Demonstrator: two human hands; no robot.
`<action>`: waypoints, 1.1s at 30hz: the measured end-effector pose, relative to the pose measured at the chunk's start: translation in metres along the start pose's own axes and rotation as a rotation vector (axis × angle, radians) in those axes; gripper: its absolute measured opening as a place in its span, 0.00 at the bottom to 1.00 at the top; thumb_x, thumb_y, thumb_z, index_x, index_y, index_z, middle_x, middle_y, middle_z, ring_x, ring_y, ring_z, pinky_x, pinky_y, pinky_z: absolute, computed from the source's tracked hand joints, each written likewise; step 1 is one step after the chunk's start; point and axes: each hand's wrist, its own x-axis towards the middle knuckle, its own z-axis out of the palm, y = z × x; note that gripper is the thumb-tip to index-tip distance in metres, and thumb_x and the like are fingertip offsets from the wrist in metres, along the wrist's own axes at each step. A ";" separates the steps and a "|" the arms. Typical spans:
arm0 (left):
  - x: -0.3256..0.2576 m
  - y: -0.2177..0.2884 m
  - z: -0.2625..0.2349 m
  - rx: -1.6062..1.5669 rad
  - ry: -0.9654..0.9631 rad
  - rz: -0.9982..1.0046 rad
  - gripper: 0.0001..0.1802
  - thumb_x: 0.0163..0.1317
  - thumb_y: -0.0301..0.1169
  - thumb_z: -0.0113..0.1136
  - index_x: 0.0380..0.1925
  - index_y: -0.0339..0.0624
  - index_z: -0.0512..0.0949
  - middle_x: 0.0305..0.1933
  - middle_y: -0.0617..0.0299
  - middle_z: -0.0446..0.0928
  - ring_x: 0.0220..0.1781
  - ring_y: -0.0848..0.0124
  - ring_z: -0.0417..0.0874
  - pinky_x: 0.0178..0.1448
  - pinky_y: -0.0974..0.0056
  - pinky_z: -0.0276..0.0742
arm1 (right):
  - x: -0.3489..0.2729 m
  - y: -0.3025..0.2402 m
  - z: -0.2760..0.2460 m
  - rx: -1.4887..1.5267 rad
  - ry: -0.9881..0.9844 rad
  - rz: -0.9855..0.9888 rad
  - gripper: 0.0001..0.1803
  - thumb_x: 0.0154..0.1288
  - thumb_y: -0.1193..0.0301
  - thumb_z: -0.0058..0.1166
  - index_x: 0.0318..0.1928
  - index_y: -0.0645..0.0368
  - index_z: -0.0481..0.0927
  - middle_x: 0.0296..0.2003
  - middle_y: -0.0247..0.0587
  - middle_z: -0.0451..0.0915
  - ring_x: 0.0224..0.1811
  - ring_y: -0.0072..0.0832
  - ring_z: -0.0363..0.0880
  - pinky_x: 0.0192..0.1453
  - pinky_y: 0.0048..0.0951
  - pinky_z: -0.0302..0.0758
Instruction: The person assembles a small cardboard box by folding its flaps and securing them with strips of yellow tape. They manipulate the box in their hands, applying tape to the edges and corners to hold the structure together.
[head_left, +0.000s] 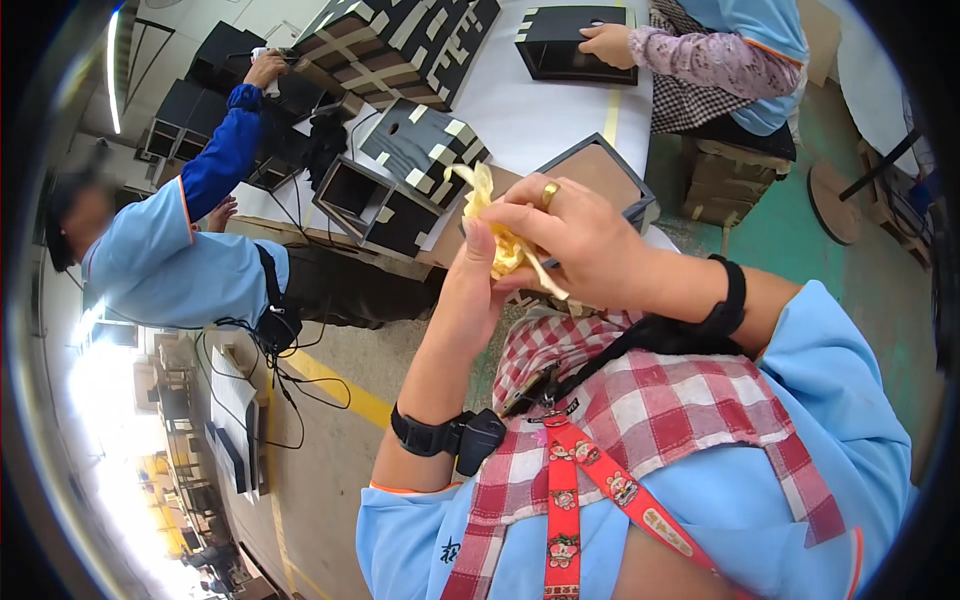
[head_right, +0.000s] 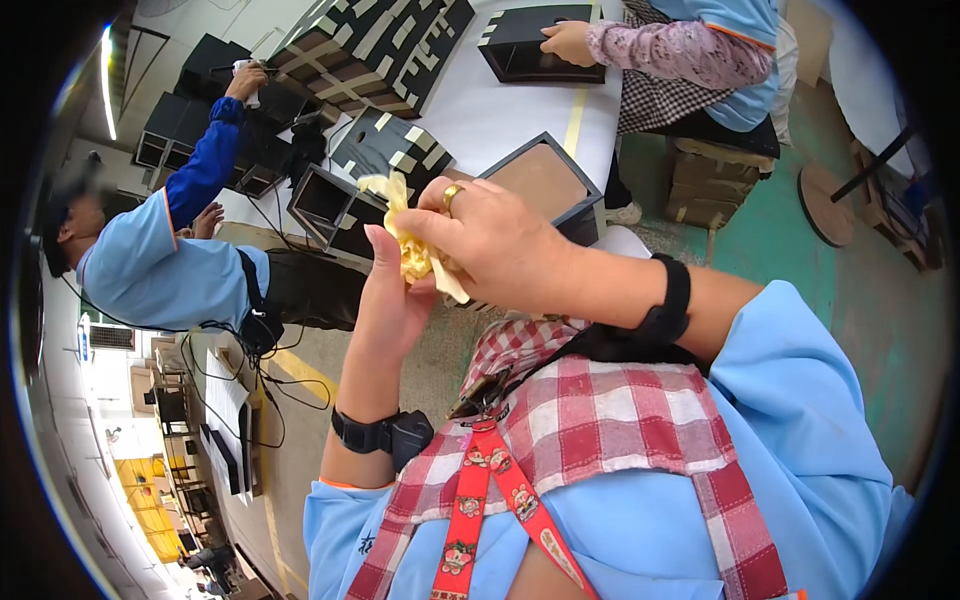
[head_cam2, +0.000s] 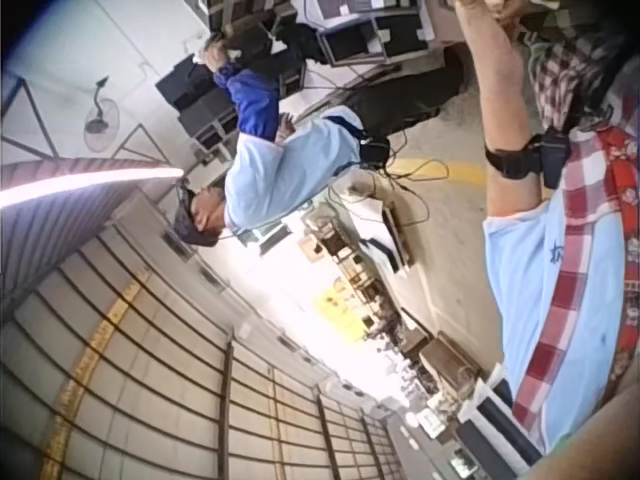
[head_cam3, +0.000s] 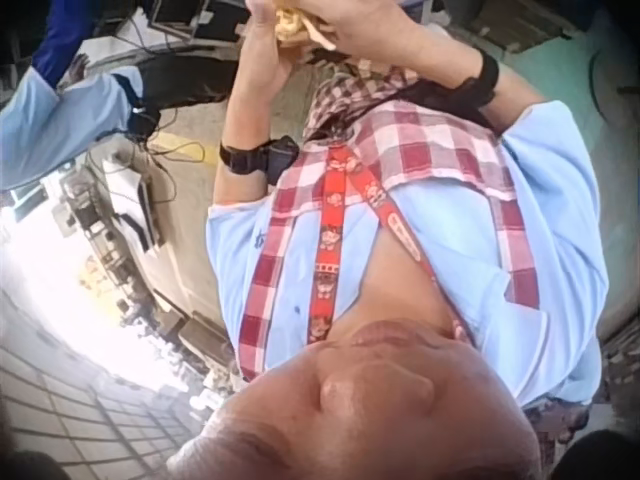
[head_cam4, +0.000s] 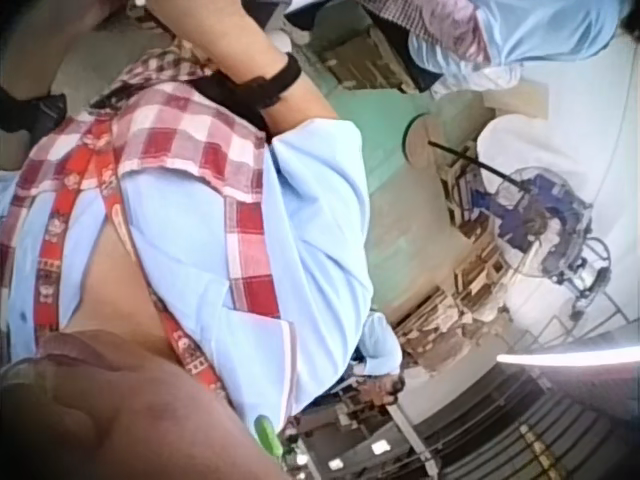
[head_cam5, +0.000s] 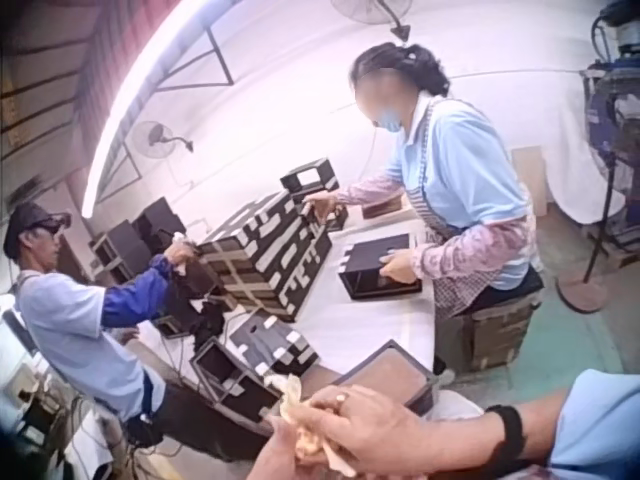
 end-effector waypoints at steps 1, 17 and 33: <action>-0.001 0.000 0.004 -0.023 -0.035 -0.008 0.39 0.63 0.61 0.34 0.58 0.36 0.62 0.53 0.58 0.69 0.54 0.68 0.72 0.56 0.65 0.70 | 0.000 -0.001 -0.007 0.018 -0.013 -0.014 0.25 0.49 0.65 0.65 0.49 0.58 0.75 0.36 0.43 0.75 0.37 0.40 0.75 0.40 0.34 0.73; -0.038 0.002 -0.121 0.163 0.509 0.172 0.18 0.62 0.32 0.55 0.50 0.37 0.68 0.45 0.57 0.76 0.43 0.72 0.79 0.43 0.68 0.76 | -0.021 0.023 -0.030 0.158 -0.167 0.319 0.12 0.58 0.74 0.57 0.43 0.61 0.78 0.37 0.42 0.79 0.34 0.31 0.77 0.40 0.27 0.74; 0.011 -0.137 -0.225 1.429 0.911 0.367 0.16 0.48 0.32 0.65 0.39 0.44 0.79 0.37 0.57 0.71 0.42 0.59 0.73 0.45 0.59 0.70 | -0.034 0.063 -0.003 -0.012 -0.160 0.487 0.05 0.58 0.75 0.54 0.35 0.63 0.80 0.23 0.38 0.75 0.23 0.26 0.70 0.30 0.24 0.67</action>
